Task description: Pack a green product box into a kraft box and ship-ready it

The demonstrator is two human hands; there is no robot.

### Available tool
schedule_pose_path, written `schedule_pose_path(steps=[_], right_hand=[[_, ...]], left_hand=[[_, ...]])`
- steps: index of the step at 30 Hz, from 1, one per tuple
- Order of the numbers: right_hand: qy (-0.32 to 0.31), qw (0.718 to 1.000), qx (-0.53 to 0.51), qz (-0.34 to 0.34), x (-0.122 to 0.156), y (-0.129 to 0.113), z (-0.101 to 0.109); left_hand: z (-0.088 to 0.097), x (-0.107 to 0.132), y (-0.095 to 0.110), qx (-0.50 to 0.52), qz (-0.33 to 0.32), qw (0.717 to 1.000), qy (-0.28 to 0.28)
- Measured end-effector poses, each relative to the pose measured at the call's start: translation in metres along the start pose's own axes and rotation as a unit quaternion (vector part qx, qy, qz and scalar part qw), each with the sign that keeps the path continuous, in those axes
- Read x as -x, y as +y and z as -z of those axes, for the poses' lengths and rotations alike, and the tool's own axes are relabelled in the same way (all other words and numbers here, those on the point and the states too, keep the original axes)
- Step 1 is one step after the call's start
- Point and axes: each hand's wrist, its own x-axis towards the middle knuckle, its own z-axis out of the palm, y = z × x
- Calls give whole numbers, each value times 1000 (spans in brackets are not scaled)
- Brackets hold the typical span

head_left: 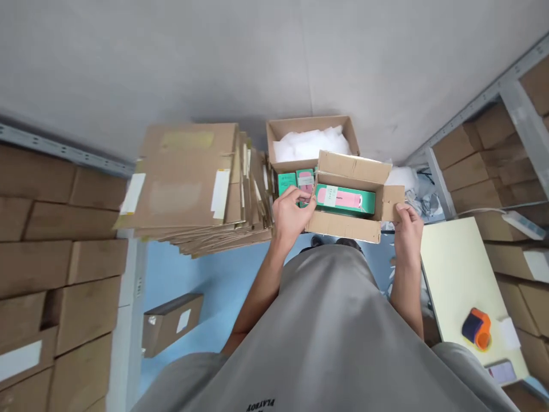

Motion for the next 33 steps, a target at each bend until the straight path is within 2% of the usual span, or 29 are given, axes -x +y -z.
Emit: schedule_pose_path(steps=[4,8,11,14,17,19,21,24,26,27,30,33], right_hand=[[-72,997,22,0,-27,-8,-54],[-125,991,43,-15,-52,-12,-94],[-164,983,73,-30,-67,-12,-109],[-209,970,118,-37,-81,-14,-112],[-241,959,145,-33,-100,-22,-115],[-244,957,159,-7,-121,-27,-123],[-245,954,172,33,-150,-29,-141],[-293,931,205,76,-201,-22,-185],[-357,893,262,77,-233,-11,-223],[-401,858,311,75,-246,-4,-244],[-507,717,469,97,-269,18,-303],[-528,577,609,130,-267,40,-346]], left_hand=[[24,-2,-27,-23,62,997,44],[30,-7,-47,-39,102,992,70],[24,-12,-60,-49,130,988,73],[20,-16,-68,-52,157,984,61],[22,-22,-70,-48,176,983,33],[25,-31,-68,-42,182,982,22],[25,-44,-65,-30,177,983,25],[18,-65,-64,-13,154,987,34],[10,-74,-67,-4,145,989,37],[6,-77,-69,1,146,988,39],[-6,-78,-74,10,164,985,52],[-12,-73,-77,-4,172,983,55]])
